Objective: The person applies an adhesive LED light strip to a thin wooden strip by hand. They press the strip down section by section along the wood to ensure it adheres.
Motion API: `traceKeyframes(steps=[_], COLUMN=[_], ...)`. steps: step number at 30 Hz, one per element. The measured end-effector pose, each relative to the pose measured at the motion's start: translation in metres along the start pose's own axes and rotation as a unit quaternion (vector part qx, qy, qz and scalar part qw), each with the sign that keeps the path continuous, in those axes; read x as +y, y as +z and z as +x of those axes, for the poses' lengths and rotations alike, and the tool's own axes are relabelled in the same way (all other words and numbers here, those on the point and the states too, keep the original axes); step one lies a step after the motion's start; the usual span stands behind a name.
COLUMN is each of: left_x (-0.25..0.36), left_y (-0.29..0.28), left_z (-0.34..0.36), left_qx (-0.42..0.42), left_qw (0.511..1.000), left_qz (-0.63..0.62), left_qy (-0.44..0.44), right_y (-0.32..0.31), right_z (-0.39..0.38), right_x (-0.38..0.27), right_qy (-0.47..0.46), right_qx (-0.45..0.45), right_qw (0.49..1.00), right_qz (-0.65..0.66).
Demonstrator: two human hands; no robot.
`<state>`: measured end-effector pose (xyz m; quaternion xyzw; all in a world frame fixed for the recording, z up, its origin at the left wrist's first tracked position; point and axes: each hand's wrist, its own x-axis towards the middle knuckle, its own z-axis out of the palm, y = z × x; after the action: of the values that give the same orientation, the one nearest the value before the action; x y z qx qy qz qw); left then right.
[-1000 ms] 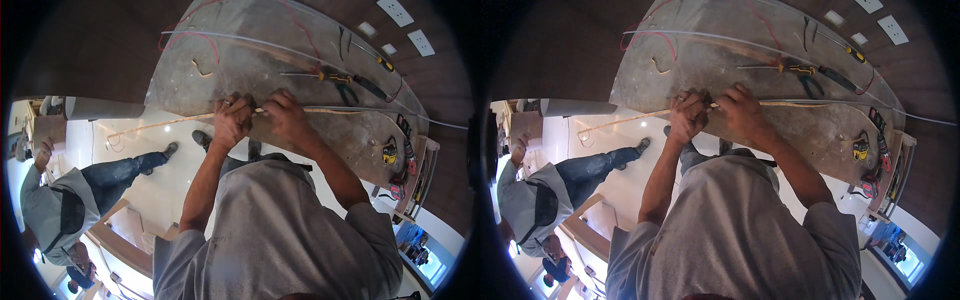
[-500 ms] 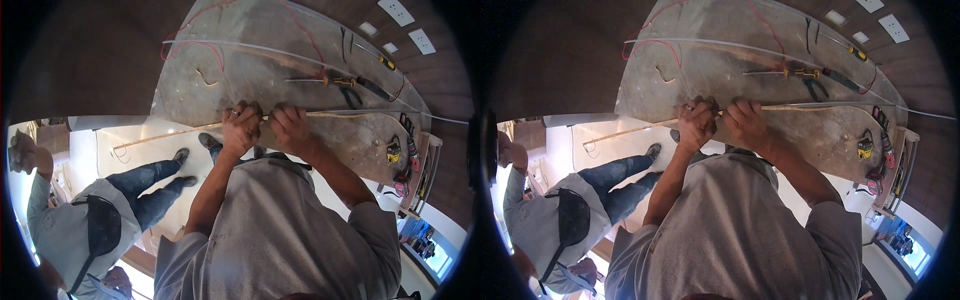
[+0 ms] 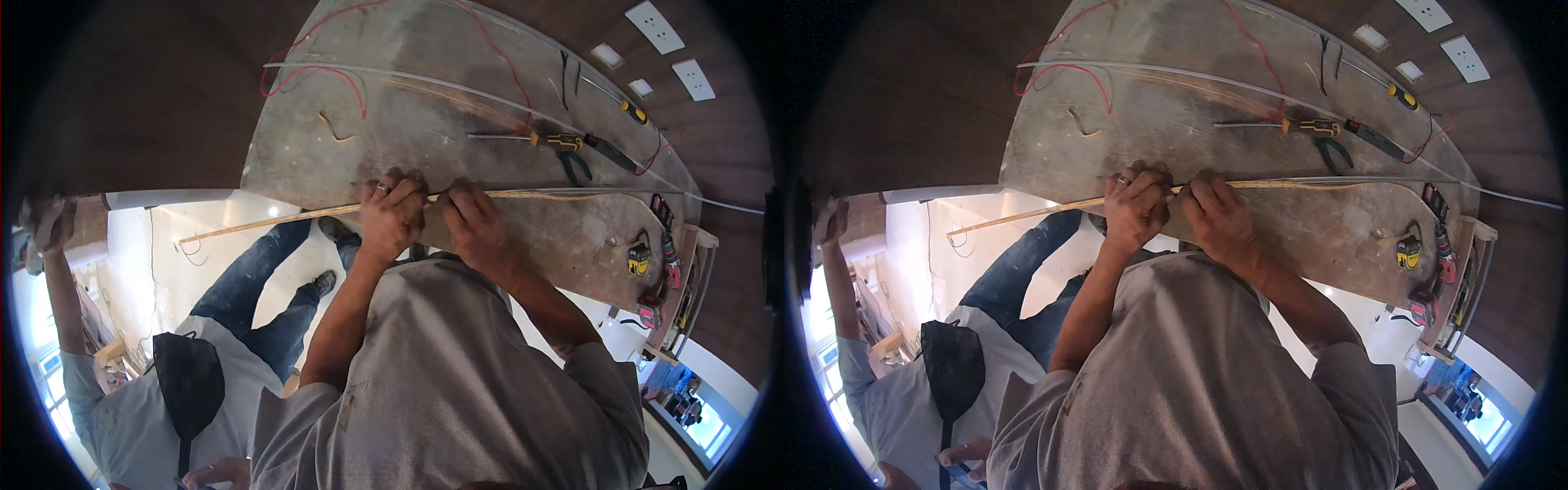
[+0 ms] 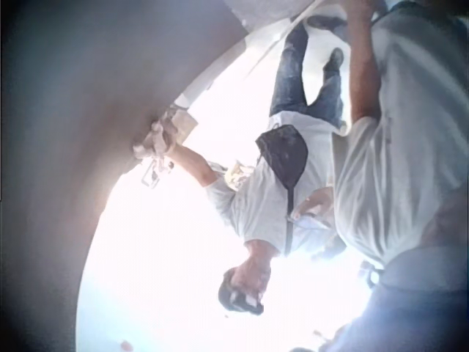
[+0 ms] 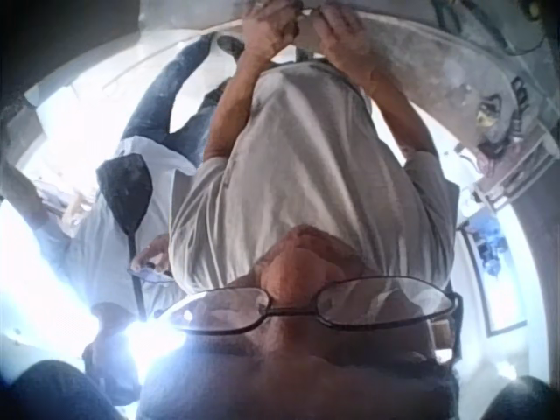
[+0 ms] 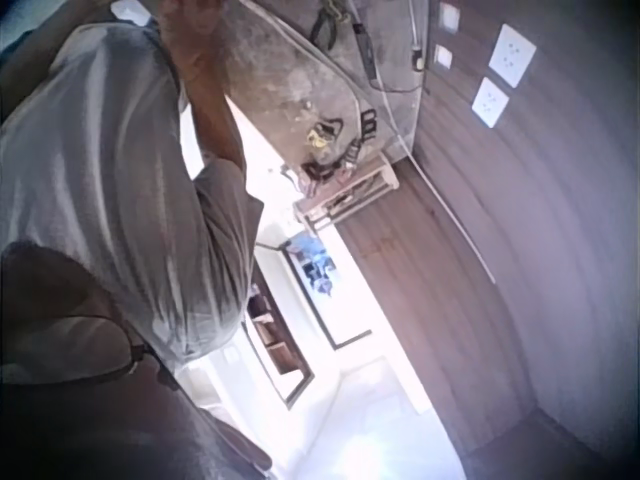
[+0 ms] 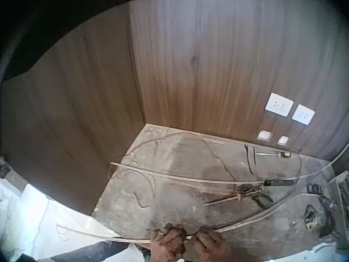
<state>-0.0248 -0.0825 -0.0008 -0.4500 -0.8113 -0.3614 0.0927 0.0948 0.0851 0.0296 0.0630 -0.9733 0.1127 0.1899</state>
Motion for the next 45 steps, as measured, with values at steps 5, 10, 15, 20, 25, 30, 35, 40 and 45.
traceKeyframes(steps=[5,10,15,20,25,30,35,40,45], left_x=[0.0,0.006,0.008,0.017,0.02,0.013,0.005,0.0,0.005], left_y=[-0.001,-0.003,-0.008,-0.018,-0.003,0.005,0.007,-0.001,-0.002], left_z=[0.002,0.004,-0.002,-0.018,-0.021,-0.018,-0.018,-0.02,-0.017], left_qx=[-0.007,-0.004,-0.004,0.022,0.068,0.087,0.079,0.044,0.052], left_qw=[1.0,1.0,0.999,0.993,0.995,0.995,0.997,0.997,0.988], left_qz=[-0.009,-0.012,-0.018,0.029,0.042,0.043,0.007,-0.052,-0.1], left_qy=[-0.001,-0.01,-0.037,-0.114,-0.051,0.008,0.001,-0.046,-0.102], right_y=[0.003,0.005,0.01,0.008,0.015,0.006,0.006,0.007,0.014], right_z=[0.002,-0.002,-0.001,0.002,0.003,0.001,-0.001,-0.004,-0.001], right_x=[0.003,0.002,0.01,0.012,0.015,0.016,0.013,0.011,0.008], right_qy=[-0.026,-0.038,-0.044,-0.074,-0.091,-0.094,-0.085,-0.048,-0.036], right_qx=[0.035,0.055,0.084,0.085,0.112,0.094,0.068,0.034,0.028], right_qw=[0.999,0.997,0.995,0.994,0.989,0.991,0.994,0.998,0.999], right_qz=[-0.016,-0.032,-0.017,-0.015,-0.001,0.012,0.016,0.019,0.015])
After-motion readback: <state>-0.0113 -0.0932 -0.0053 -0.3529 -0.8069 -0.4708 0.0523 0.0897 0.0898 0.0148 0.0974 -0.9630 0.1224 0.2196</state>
